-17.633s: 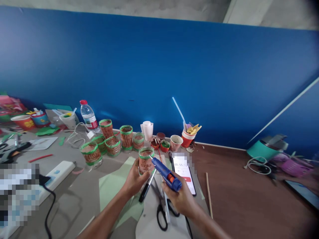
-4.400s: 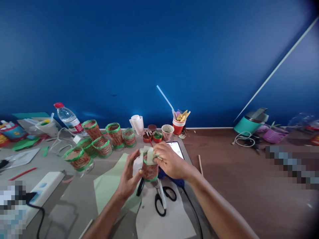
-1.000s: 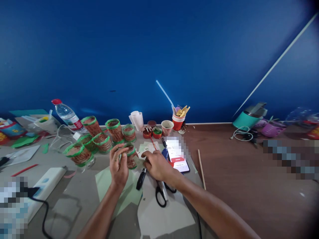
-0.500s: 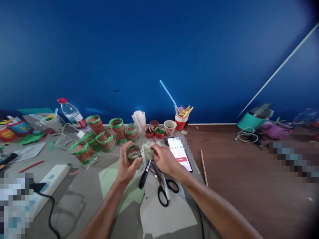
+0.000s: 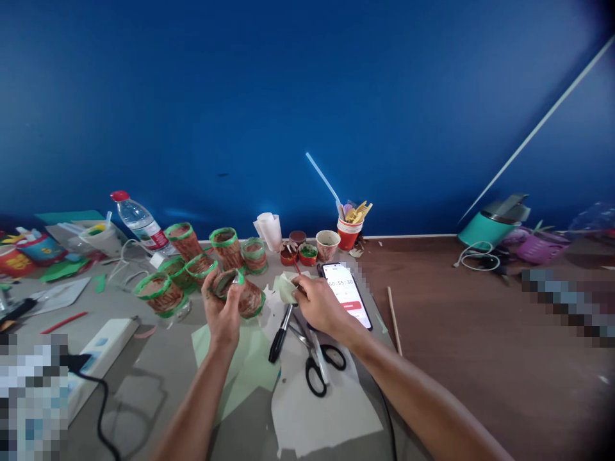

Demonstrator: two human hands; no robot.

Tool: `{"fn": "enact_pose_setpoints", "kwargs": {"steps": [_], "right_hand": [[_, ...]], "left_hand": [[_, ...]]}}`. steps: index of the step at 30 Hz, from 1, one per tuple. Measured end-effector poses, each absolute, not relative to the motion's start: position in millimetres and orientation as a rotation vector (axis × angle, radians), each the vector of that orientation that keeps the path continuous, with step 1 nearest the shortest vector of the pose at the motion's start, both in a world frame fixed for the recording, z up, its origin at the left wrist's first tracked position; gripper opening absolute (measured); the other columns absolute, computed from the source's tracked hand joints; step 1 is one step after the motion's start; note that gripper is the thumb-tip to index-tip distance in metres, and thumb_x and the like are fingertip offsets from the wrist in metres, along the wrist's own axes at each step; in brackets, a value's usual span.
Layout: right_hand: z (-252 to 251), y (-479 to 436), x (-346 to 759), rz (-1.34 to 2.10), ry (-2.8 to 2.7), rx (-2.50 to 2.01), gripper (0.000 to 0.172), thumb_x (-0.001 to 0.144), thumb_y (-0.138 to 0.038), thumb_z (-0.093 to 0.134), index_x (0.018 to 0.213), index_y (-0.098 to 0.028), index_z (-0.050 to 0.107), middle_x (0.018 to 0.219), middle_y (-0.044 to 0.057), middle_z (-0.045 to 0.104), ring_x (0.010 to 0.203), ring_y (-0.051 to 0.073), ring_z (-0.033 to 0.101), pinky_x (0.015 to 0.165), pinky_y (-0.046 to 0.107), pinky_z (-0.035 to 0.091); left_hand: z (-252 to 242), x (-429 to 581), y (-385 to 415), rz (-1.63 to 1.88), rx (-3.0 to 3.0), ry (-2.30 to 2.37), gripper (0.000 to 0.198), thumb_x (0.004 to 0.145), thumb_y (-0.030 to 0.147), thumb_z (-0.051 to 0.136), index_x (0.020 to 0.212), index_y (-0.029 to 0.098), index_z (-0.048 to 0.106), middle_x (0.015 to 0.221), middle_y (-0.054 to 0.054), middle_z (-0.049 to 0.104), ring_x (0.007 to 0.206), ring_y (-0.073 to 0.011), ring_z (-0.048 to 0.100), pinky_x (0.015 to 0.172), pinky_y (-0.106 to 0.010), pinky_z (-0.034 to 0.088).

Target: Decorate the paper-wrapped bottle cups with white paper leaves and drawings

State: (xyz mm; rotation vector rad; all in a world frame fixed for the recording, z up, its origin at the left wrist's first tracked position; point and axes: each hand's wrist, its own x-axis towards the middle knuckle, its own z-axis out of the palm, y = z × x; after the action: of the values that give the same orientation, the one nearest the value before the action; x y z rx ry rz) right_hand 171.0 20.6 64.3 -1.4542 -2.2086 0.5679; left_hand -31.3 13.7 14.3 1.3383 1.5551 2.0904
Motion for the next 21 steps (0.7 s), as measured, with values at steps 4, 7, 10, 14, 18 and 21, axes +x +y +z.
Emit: {"fn": "enact_pose_setpoints", "kwargs": {"steps": [4,7,10,14,18,21], "right_hand": [[66,20,171,0.599,-2.187,-1.444,0.025,0.089,-0.014,0.051,0.11,-0.014,0.065,0.093,0.009,0.074,0.091,0.023,0.066,0.078,0.028,0.041],[65,20,169,0.606,-2.171,-1.431,0.026,0.089,-0.014,0.051,0.111,-0.014,0.064,0.093,0.009,0.075,0.092,0.023,0.066,0.079,0.027,0.04],[62,21,168,0.614,-2.174,-1.427,0.025,0.089,-0.014,0.052,0.111,-0.014,0.064,0.089,0.008,0.075,0.088,0.022,0.066,0.081,0.027,0.04],[58,22,167,0.614,-2.182,-1.435,0.026,0.088,-0.013,0.052,0.112,-0.014,0.064,0.088,0.009,0.075,0.087,0.022,0.066,0.081,0.027,0.041],[55,24,165,0.595,-2.198,-1.442,0.026,0.088,-0.015,0.053,0.111,-0.015,0.064,0.087,0.008,0.075,0.089,0.022,0.066,0.082,0.027,0.04],[54,28,163,0.578,-2.222,-1.446,0.026,0.088,-0.015,0.052,0.111,-0.016,0.063,0.088,0.008,0.075,0.09,0.022,0.066,0.082,0.027,0.04]], "left_hand": [[14,-33,16,2.125,1.343,1.647,0.049,0.078,0.042,0.067,0.118,0.019,0.053,0.11,-0.009,0.063,0.098,-0.0192,0.061,0.097,-0.036,0.045],[8,-33,17,2.03,1.401,1.724,0.058,0.074,0.039,0.07,0.124,0.019,0.049,0.117,-0.011,0.059,0.104,-0.0218,0.059,0.1,-0.039,0.043],[0,-32,18,1.864,1.467,1.791,0.072,0.068,0.036,0.074,0.131,0.019,0.044,0.124,-0.013,0.055,0.112,-0.0256,0.056,0.101,-0.043,0.041],[-7,-33,19,1.764,1.48,1.811,0.079,0.068,0.036,0.074,0.137,0.022,0.038,0.127,-0.013,0.053,0.113,-0.0263,0.056,0.1,-0.044,0.042],[-6,-37,18,1.875,1.554,1.727,0.058,0.079,0.043,0.065,0.129,0.021,0.047,0.125,-0.013,0.055,0.116,-0.0248,0.054,0.102,-0.04,0.04],[-2,-36,16,1.946,1.58,1.639,0.041,0.091,0.048,0.046,0.118,0.02,0.056,0.118,-0.011,0.06,0.113,-0.0229,0.055,0.102,-0.039,0.04]]}}
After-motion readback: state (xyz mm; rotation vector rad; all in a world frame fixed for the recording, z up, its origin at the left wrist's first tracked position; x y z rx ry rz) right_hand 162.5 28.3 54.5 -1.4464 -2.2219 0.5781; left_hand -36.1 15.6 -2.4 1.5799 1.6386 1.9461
